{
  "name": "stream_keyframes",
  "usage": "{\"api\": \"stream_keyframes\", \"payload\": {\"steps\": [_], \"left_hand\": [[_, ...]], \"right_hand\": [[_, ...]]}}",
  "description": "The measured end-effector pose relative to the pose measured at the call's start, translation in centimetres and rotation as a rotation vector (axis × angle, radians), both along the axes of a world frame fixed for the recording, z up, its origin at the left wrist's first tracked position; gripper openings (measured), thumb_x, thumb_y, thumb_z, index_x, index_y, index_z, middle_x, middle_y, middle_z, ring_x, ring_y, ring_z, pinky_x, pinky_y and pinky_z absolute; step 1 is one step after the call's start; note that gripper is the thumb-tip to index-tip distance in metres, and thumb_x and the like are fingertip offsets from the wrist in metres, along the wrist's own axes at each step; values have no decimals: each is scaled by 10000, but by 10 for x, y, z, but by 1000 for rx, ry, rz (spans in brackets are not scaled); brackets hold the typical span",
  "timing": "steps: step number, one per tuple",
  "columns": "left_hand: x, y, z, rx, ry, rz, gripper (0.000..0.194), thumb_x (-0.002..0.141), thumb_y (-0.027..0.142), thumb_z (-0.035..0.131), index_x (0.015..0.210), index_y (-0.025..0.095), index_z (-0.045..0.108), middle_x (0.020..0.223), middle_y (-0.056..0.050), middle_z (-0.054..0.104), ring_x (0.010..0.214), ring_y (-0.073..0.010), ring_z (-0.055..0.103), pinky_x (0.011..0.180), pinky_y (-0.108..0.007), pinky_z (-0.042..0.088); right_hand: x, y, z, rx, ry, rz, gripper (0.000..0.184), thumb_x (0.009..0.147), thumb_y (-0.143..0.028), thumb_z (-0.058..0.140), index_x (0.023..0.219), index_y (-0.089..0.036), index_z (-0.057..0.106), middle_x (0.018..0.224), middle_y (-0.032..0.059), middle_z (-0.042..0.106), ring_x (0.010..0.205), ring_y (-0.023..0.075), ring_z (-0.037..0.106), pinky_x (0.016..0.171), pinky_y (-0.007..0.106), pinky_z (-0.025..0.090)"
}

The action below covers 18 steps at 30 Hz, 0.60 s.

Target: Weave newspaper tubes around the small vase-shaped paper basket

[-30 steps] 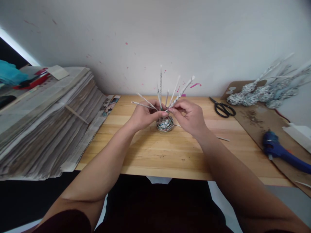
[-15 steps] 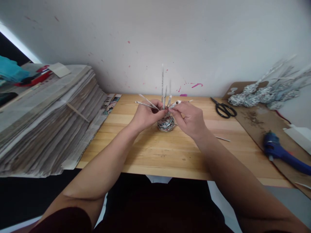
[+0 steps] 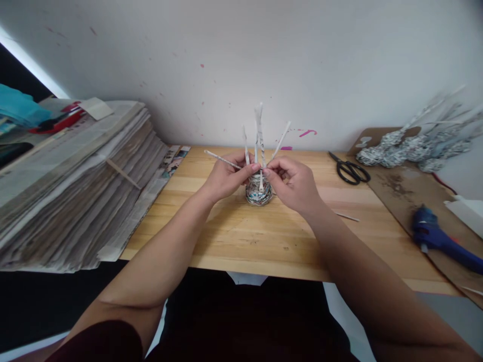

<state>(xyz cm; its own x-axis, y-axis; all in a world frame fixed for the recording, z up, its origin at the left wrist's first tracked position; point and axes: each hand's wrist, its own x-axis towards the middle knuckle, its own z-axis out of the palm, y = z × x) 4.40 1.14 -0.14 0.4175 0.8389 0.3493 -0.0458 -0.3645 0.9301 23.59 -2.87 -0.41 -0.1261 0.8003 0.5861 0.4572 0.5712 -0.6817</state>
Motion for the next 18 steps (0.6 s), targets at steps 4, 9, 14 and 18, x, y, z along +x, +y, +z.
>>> {"api": "stream_keyframes", "payload": {"steps": [4, 9, 14, 18], "left_hand": [[1, 2, -2, 31, -25, -12, 492, 815, 626, 800, 812, 166, 624, 669, 14, 595, 569, -101, 533, 525, -223, 460], [3, 4, -7, 98, -60, 15, 444, 847, 581, 792, 810, 172, 624, 661, 20, 592, 557, -98, 528, 528, -223, 442], [7, 4, -12, 145, -86, 51, 466, 857, 623, 760, 823, 185, 603, 668, 29, 559, 561, -98, 481, 520, -223, 405], [7, 3, -12, 255, -18, 102, 429, 911, 591, 715, 824, 181, 618, 700, 20, 563, 635, -111, 503, 575, -226, 411]], "right_hand": [[0, 0, 0, -41, 8, -1, 155, 921, -294, 654, 796, -203, 651, 720, 2, 639, 633, 136, 532, 606, 281, 409], [1, 2, -1, -82, 52, 12, 162, 911, -313, 670, 798, -198, 658, 702, 1, 647, 598, 125, 513, 570, 269, 398], [0, 4, -2, -100, 124, 73, 177, 898, -343, 691, 807, -191, 678, 706, -2, 659, 581, 114, 505, 551, 262, 395], [0, 5, -3, -91, 135, 87, 169, 885, -340, 700, 805, -193, 684, 709, -3, 655, 595, 116, 516, 557, 263, 399]]}}
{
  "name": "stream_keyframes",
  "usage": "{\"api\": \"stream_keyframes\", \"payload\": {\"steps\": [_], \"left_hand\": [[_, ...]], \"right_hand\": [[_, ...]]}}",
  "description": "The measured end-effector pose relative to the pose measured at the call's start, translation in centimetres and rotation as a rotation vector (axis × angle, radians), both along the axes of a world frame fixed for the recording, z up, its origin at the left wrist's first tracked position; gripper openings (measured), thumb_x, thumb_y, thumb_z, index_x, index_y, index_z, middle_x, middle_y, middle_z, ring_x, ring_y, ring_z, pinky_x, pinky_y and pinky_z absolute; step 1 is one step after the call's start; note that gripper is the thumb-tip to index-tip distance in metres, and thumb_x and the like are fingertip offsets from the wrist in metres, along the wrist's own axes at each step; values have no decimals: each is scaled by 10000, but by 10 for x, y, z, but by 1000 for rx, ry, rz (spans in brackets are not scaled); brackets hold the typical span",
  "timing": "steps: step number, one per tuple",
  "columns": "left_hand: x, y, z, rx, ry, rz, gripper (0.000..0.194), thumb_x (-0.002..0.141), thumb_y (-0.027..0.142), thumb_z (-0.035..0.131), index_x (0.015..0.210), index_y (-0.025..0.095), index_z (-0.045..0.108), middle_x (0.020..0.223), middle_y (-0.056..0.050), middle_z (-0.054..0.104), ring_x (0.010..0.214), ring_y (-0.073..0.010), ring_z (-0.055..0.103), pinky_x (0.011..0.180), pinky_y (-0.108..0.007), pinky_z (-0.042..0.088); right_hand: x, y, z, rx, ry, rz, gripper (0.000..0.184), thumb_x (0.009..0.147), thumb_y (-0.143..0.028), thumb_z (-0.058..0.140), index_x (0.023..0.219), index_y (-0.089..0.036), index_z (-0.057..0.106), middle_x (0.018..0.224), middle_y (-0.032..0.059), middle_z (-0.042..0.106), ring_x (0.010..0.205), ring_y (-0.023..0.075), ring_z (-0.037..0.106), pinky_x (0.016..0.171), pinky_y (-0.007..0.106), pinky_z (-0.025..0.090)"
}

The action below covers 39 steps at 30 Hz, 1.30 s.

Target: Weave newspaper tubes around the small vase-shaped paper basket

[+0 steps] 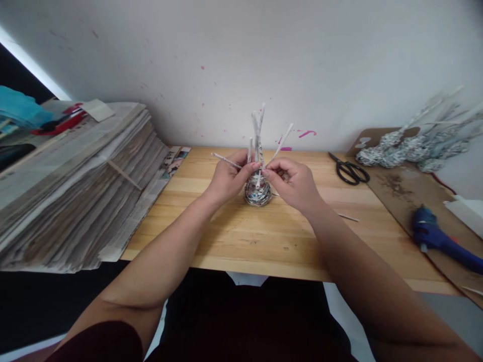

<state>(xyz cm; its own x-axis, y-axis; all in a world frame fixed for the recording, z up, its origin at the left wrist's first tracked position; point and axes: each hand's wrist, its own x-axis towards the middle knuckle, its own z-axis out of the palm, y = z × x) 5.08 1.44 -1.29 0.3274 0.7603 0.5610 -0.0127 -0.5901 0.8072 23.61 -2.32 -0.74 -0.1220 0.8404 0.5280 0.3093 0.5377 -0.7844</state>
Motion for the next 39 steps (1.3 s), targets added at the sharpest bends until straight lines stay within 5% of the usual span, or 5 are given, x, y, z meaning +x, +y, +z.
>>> {"api": "stream_keyframes", "payload": {"steps": [13, 16, 20, 25, 39], "left_hand": [[-4, 2, 10, -174, -268, 184, 568, 784, 724, 770, 1005, 244, 565, 706, 53, 614, 456, -85, 529, 377, -203, 344], [-16, 5, 20, -186, -457, 337, 569, 830, 762, 691, 749, 228, 511, 513, 76, 455, 368, -71, 396, 341, -212, 238], [-25, -6, 32, -123, -278, 230, 693, 954, 721, 544, 501, 198, 491, 393, 17, 424, 350, -75, 381, 365, -230, 284], [-16, -22, 30, -156, 16, 75, 308, 819, 412, 824, 972, 151, 767, 832, -68, 772, 580, -107, 646, 486, -199, 496], [-12, -20, 16, 126, 52, 246, 421, 948, 275, 672, 1368, 254, 648, 1189, -92, 730, 635, -94, 592, 558, -220, 501]], "right_hand": [[-1, 5, -5, -126, 97, 13, 168, 859, -357, 702, 792, -206, 673, 694, 7, 694, 615, 139, 591, 575, 272, 464], [-3, 4, -6, -147, 130, 18, 173, 846, -370, 714, 791, -209, 681, 708, 18, 711, 640, 155, 626, 589, 283, 490], [-6, 1, -5, -157, 141, 11, 188, 840, -379, 717, 787, -202, 686, 713, 22, 709, 639, 153, 629, 590, 281, 486], [-8, -2, -4, -185, 176, -38, 229, 835, -407, 720, 766, -194, 677, 668, 3, 672, 591, 127, 570, 561, 266, 440], [-19, -10, -5, -176, 183, -85, 225, 844, -393, 744, 744, -201, 684, 659, 7, 690, 580, 126, 583, 548, 261, 454]]}}
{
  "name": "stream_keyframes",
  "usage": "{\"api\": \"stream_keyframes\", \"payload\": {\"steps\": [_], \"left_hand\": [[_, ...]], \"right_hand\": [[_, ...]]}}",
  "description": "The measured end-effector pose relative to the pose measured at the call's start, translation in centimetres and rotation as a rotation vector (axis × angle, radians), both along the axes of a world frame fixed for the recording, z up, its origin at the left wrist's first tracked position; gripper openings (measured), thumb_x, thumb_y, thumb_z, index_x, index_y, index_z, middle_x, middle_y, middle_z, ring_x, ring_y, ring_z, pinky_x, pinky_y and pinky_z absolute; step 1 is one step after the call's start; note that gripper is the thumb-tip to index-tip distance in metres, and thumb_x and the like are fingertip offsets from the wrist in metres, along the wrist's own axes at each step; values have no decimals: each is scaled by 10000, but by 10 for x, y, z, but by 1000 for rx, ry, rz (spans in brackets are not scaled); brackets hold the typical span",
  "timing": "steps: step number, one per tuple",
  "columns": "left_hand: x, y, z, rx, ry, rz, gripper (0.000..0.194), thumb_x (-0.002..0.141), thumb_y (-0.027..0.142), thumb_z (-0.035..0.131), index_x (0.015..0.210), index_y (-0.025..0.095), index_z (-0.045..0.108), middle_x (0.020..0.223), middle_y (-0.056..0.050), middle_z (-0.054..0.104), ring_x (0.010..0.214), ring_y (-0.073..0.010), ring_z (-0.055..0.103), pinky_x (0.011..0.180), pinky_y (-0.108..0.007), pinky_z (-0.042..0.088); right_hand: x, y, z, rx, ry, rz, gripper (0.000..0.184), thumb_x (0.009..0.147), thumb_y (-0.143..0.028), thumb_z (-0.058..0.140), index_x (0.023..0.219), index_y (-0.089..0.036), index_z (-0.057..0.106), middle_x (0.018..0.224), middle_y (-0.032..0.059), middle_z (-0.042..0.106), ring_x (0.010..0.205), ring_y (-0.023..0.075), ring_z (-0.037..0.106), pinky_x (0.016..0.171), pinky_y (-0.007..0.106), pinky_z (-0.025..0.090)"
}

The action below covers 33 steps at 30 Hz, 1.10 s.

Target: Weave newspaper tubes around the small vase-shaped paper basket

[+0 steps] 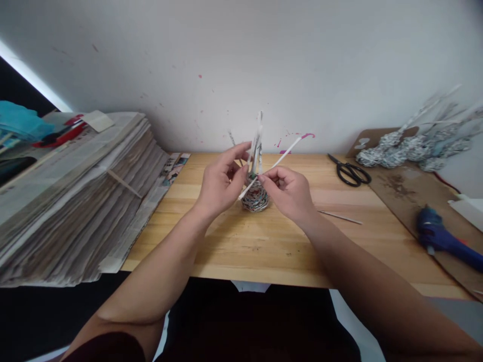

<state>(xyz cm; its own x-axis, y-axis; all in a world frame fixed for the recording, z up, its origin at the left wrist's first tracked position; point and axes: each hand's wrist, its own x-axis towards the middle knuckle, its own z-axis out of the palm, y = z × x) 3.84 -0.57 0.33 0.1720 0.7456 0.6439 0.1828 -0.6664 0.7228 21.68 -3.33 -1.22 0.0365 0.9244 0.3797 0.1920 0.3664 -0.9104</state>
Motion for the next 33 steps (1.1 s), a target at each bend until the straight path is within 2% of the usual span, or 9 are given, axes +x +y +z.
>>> {"api": "stream_keyframes", "payload": {"steps": [4, 7, 10, 12, 15, 18, 23, 29, 33], "left_hand": [[1, -6, 5, 57, -108, 167, 477, 915, 349, 750, 1365, 256, 621, 1158, -80, 734, 643, -84, 581, 536, -198, 461], [2, -8, 4, 37, -39, 95, 285, 972, 346, 673, 1215, 201, 713, 951, -63, 766, 665, -107, 647, 585, -213, 498], [3, -7, -2, 55, 98, 110, 249, 994, 270, 605, 1169, 170, 751, 911, -71, 787, 719, -130, 697, 675, -244, 542], [2, -6, -4, 60, 157, 133, 293, 964, 218, 596, 1214, 168, 740, 919, -68, 790, 650, -111, 664, 621, -232, 514], [-2, -6, 0, -19, 232, 35, 486, 870, 166, 639, 1354, 194, 662, 984, -52, 782, 517, -64, 561, 514, -208, 440], [-5, -9, 8, -67, 315, -71, 634, 806, 168, 706, 1428, 202, 588, 1049, -56, 756, 598, -82, 610, 565, -216, 479], [0, -9, 8, -66, 268, -6, 108, 905, 262, 690, 979, 185, 681, 822, -27, 736, 626, -115, 618, 576, -236, 466], [9, -13, 2, -191, 162, 48, 125, 951, 265, 652, 1001, 228, 543, 728, 32, 721, 480, -94, 594, 476, -212, 410], [11, -14, 0, -200, 125, 38, 161, 928, 243, 667, 1027, 226, 542, 783, 9, 720, 573, -118, 650, 516, -222, 468]], "right_hand": [[-2, -2, 1, -1, -7, -34, 211, 851, -374, 737, 748, -195, 693, 658, 9, 696, 576, 123, 585, 550, 255, 456], [-2, -3, 2, -17, 4, -32, 192, 850, -364, 736, 765, -194, 708, 668, 12, 711, 565, 122, 591, 538, 251, 452], [-3, -3, 3, -21, 14, -27, 197, 852, -370, 737, 768, -194, 706, 667, 12, 714, 567, 125, 598, 533, 248, 452], [-3, -3, 3, -14, 8, -32, 198, 852, -368, 738, 767, -193, 702, 666, 11, 712, 570, 125, 596, 539, 249, 456], [-4, -4, 2, -2, -1, -46, 190, 852, -360, 735, 765, -195, 701, 679, 11, 717, 582, 126, 599, 550, 253, 462], [-4, -3, 1, -2, 1, -43, 179, 854, -354, 726, 770, -198, 707, 682, 10, 716, 581, 125, 595, 551, 256, 459], [-4, -4, 0, -16, 35, -2, 182, 854, -363, 724, 766, -208, 689, 665, -1, 688, 575, 124, 582, 543, 259, 446], [-7, -4, -2, -17, 52, 7, 193, 858, -367, 728, 764, -212, 663, 649, -15, 660, 556, 112, 545, 535, 256, 433], [-7, -5, -1, -6, 48, 2, 213, 855, -370, 733, 747, -217, 632, 641, -22, 639, 548, 108, 529, 533, 256, 423]]}}
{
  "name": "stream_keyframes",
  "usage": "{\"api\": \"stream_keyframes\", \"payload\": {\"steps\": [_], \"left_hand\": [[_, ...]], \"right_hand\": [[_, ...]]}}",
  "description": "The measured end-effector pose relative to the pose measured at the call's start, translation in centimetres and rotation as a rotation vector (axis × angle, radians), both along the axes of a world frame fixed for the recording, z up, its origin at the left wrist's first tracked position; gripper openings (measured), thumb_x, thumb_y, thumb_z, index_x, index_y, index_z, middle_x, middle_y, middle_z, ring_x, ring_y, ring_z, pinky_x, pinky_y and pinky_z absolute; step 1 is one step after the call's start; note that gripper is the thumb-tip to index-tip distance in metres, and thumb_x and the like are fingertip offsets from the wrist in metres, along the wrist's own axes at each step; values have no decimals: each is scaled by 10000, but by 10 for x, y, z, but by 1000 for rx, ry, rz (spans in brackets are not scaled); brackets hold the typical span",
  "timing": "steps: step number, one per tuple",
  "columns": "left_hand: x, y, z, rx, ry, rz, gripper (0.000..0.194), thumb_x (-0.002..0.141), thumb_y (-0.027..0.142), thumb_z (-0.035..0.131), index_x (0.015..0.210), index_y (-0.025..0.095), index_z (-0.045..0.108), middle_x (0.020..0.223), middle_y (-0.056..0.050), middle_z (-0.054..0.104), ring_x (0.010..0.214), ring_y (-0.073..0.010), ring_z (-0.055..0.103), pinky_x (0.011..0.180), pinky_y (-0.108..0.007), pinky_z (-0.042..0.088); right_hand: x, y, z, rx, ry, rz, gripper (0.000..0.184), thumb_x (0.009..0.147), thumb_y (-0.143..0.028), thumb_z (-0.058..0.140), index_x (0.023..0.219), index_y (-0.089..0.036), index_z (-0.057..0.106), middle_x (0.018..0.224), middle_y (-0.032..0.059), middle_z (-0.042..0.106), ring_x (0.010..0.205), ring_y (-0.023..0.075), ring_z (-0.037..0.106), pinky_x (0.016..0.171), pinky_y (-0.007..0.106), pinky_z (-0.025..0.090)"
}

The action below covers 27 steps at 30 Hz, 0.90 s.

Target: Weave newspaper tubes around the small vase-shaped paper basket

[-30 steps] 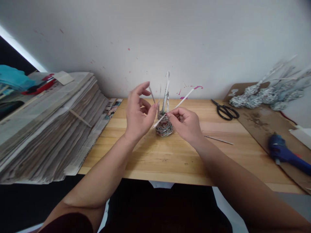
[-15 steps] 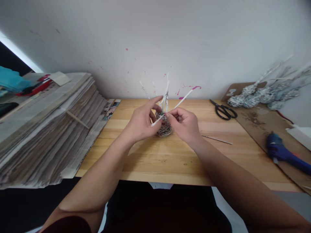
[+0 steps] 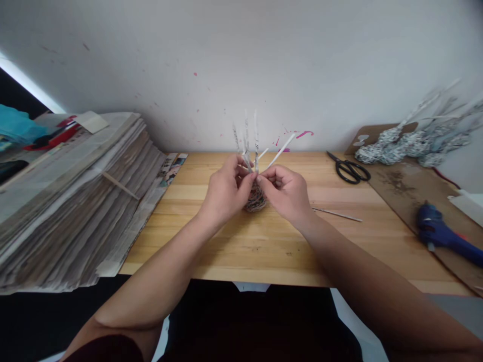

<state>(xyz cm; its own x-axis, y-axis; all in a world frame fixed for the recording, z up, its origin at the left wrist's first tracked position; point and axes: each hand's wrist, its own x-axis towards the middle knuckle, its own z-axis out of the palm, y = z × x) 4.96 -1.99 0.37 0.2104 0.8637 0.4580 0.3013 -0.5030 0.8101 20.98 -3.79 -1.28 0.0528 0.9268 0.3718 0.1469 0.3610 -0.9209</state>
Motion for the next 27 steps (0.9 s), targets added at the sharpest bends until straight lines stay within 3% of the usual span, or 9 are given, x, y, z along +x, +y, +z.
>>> {"api": "stream_keyframes", "payload": {"steps": [6, 11, 15, 23, 27], "left_hand": [[-4, 6, 1, -43, -53, -32, 273, 892, 372, 742, 793, 207, 549, 661, 13, 639, 545, -114, 586, 487, -227, 457], [-3, 6, 2, -16, -44, -34, 350, 889, 456, 751, 744, 205, 554, 617, 24, 603, 522, -105, 546, 462, -219, 422], [-2, 6, 3, -30, -21, -29, 383, 892, 522, 743, 734, 186, 652, 592, 10, 605, 524, -119, 551, 455, -232, 409], [-2, 5, 5, 22, 19, -21, 352, 914, 478, 718, 733, 177, 733, 572, 6, 618, 531, -120, 553, 458, -232, 384], [-5, 7, 5, 39, 29, -38, 306, 910, 431, 721, 746, 173, 722, 587, 3, 631, 549, -117, 552, 489, -228, 399]], "right_hand": [[5, 2, 4, 31, -30, 60, 187, 859, -373, 719, 780, -214, 661, 660, -25, 634, 575, 114, 536, 556, 261, 442], [9, 6, 2, 47, -55, 80, 176, 856, -356, 715, 765, -212, 670, 659, -20, 631, 595, 120, 537, 570, 265, 441], [10, 7, 2, 64, -70, 84, 154, 853, -334, 711, 767, -210, 678, 663, -18, 642, 605, 121, 547, 569, 265, 433], [11, 6, 3, 97, -94, 73, 160, 851, -328, 724, 749, -211, 684, 627, -30, 624, 565, 107, 507, 543, 263, 392], [16, 10, 1, 68, -78, 130, 145, 846, -336, 741, 794, -203, 713, 671, -14, 673, 593, 115, 544, 575, 271, 430]]}}
